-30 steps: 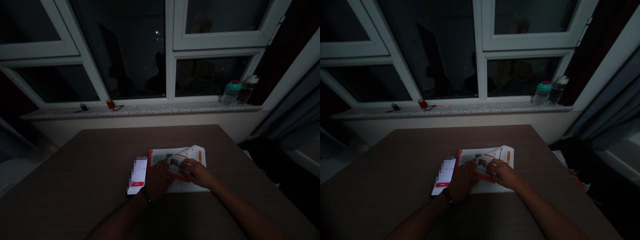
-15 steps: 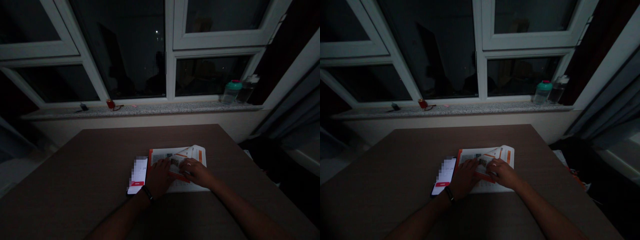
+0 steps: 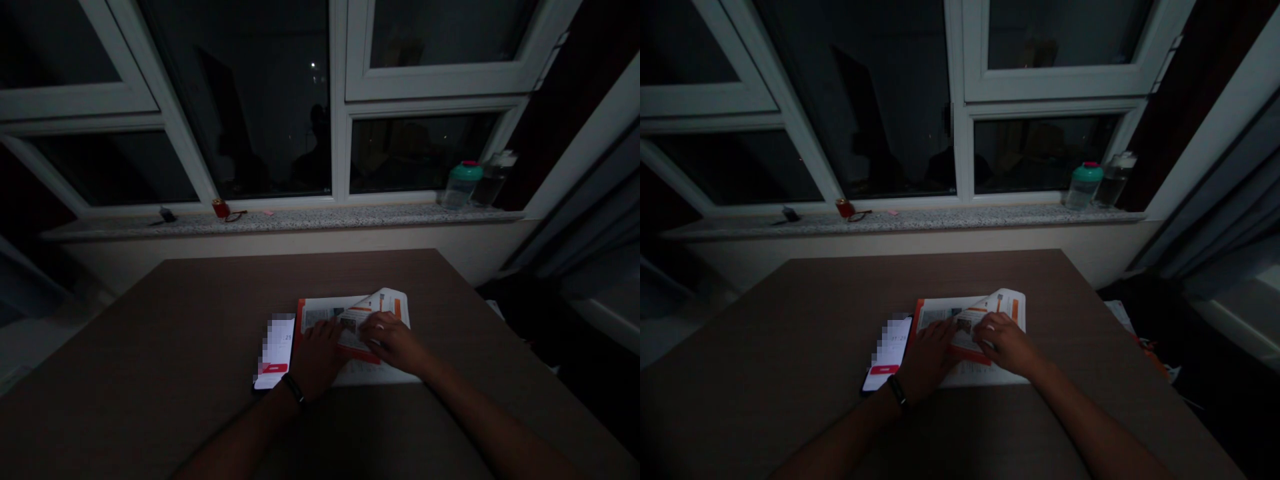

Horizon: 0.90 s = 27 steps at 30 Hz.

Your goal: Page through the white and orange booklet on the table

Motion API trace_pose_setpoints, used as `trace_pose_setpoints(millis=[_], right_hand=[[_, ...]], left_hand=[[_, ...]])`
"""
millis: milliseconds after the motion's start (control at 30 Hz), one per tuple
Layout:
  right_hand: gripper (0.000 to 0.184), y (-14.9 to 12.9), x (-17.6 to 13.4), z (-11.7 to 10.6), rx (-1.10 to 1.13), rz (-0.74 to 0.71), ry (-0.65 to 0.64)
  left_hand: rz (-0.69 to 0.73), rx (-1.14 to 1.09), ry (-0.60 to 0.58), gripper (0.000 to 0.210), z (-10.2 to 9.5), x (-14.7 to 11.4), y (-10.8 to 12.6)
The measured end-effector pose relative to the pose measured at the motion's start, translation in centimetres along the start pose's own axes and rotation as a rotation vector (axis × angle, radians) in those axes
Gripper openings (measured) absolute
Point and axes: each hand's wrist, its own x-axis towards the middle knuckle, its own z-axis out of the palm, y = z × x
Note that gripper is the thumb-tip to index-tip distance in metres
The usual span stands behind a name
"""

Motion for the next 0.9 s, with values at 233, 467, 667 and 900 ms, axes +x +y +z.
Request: trace_pose_setpoints(millis=[233,467,667,900], right_hand=[[0.022,0.9,-0.4,0.2,-0.003,0.008,0.040],[0.027,0.7,-0.5,0.3,0.117,-0.028,0.016],[0.028,-0.4,-0.5,0.2,0.176,-0.027,-0.042],[0.025,-1.3,-0.2,0.4,0.171,-0.072,-0.014]], left_hand=[[-0.033,0.006,0.000,0.054,0.0,-0.3,-0.4],[-0.084,0.017,0.043,0.053,0.2,-0.2,-0.7],[-0.086,0.043,0.056,0.055,-0.1,0.0,-0.6],[-0.096,0.028,0.069,0.057,0.3,0.2,-1.0]])
